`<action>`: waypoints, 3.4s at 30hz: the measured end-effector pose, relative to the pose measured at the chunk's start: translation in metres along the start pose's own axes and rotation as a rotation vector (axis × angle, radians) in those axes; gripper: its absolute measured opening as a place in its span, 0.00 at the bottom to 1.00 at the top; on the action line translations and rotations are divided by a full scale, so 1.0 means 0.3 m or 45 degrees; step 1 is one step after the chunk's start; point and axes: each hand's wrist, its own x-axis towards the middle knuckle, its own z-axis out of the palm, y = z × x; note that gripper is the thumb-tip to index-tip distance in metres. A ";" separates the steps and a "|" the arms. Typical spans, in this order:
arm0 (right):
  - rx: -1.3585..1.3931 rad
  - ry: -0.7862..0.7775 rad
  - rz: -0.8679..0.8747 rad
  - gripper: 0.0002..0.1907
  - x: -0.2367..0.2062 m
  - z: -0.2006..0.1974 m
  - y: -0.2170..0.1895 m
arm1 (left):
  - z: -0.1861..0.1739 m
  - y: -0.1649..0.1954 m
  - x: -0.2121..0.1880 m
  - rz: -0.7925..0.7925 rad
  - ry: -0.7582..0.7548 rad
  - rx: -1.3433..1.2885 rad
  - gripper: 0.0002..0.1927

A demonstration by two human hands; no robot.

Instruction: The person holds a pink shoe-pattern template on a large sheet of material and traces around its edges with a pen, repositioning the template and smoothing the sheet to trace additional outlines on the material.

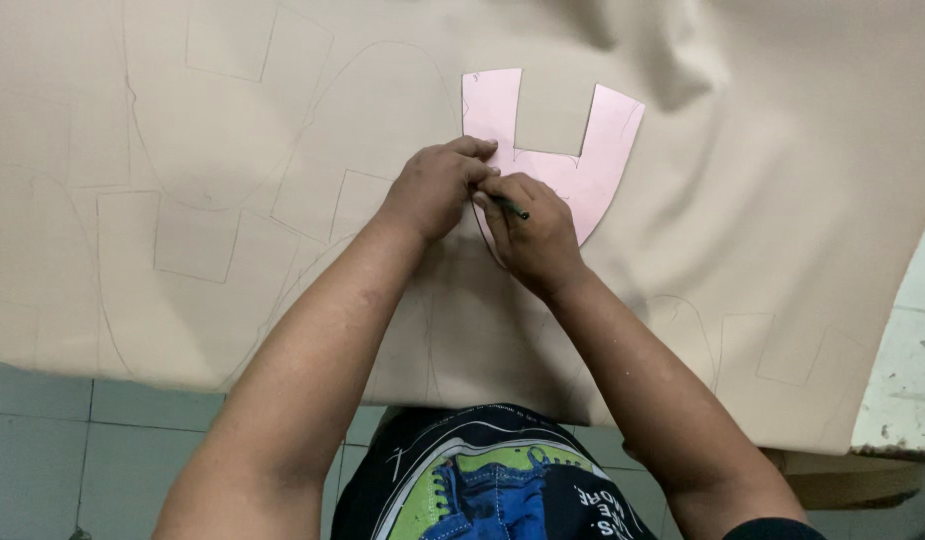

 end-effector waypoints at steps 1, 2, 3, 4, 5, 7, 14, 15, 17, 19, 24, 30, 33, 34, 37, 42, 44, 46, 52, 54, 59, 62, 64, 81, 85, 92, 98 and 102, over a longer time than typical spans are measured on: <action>0.020 0.004 0.013 0.04 0.013 0.004 0.001 | -0.007 0.004 -0.001 0.066 0.020 0.056 0.14; 0.039 0.010 0.028 0.04 0.021 0.005 0.005 | -0.013 0.006 -0.001 0.134 0.037 0.112 0.16; 0.056 0.016 0.044 0.04 0.024 0.004 0.010 | -0.018 0.006 -0.001 0.145 0.046 0.119 0.17; 0.156 0.050 0.112 0.03 0.019 -0.003 0.018 | -0.021 0.005 -0.002 0.156 0.052 0.125 0.17; 0.254 0.085 0.181 0.02 0.010 -0.017 0.032 | -0.020 0.003 -0.004 0.169 0.057 0.128 0.17; 0.427 0.185 0.399 0.03 0.006 -0.060 0.081 | -0.014 -0.006 -0.011 0.179 0.081 0.067 0.17; -0.266 0.047 0.738 0.29 0.084 -0.236 0.275 | 0.037 -0.033 -0.081 0.325 0.288 0.151 0.41; -0.184 -0.004 0.741 0.34 0.096 -0.254 0.286 | 0.038 -0.032 -0.083 0.269 0.246 0.162 0.43; -0.166 -0.134 0.808 0.36 0.116 -0.274 0.295 | 0.040 -0.030 -0.088 0.151 0.160 0.182 0.46; -0.100 -0.226 0.966 0.35 0.152 -0.296 0.299 | 0.039 -0.029 -0.090 0.105 0.148 0.202 0.47; 0.430 -0.022 1.124 0.12 0.132 -0.480 0.300 | 0.061 -0.036 -0.084 0.144 0.209 0.206 0.43; 0.424 0.477 0.825 0.04 -0.187 -0.745 0.237 | 0.099 -0.035 -0.074 0.114 0.174 0.369 0.31; 0.414 0.297 1.051 0.10 -0.351 -0.741 0.265 | 0.129 -0.020 -0.066 0.030 0.182 0.386 0.27; 0.491 0.330 1.139 0.09 -0.389 -0.731 0.283 | 0.145 -0.001 -0.066 0.022 0.213 0.373 0.27; 0.272 0.351 1.307 0.20 -0.485 -0.691 0.337 | 0.237 0.050 -0.070 0.149 0.245 0.588 0.27; 0.368 0.167 1.591 0.20 -0.558 -0.675 0.420 | 0.489 0.177 -0.191 0.269 -0.089 0.626 0.36; 0.334 0.166 1.530 0.19 -0.565 -0.688 0.445 | 0.531 0.197 -0.226 0.301 -0.066 0.655 0.39; 0.316 0.170 1.451 0.19 -0.576 -0.689 0.459 | 0.532 0.185 -0.236 0.297 0.033 0.708 0.39; -0.009 0.099 1.316 0.24 -0.627 -0.699 0.487 | 0.546 0.194 -0.228 0.162 -0.046 0.704 0.37; -0.414 0.129 1.167 0.24 -0.630 -0.745 0.512 | 0.557 0.206 -0.230 0.190 0.008 0.707 0.36; -0.762 0.211 1.940 0.38 -0.752 -1.004 0.580 | 0.562 0.229 -0.231 0.192 0.030 0.718 0.36; -0.667 0.167 1.957 0.40 -0.833 -1.091 0.591 | 0.559 0.227 -0.232 0.192 0.045 0.704 0.35; -0.355 0.209 1.958 0.34 -0.886 -1.118 0.600 | 0.563 0.228 -0.236 0.189 0.039 0.707 0.35; -0.440 0.708 1.578 0.14 -0.900 -1.024 0.587 | 0.596 0.261 -0.220 0.160 0.247 0.499 0.28; 0.060 0.128 1.661 0.20 -0.767 -0.846 0.511 | 0.608 0.259 -0.206 0.100 0.237 0.411 0.28; -0.556 0.081 1.759 0.30 -0.848 -0.972 0.516 | 0.416 0.032 -0.490 -0.513 0.442 0.656 0.39; -0.368 0.526 2.130 0.22 -1.249 -1.083 0.420 | 0.215 -0.131 -0.818 -1.527 1.410 -0.700 0.44; 0.332 1.005 2.240 0.20 -1.396 -1.004 0.378 | 0.198 -0.158 -0.913 -0.954 1.200 -1.592 0.41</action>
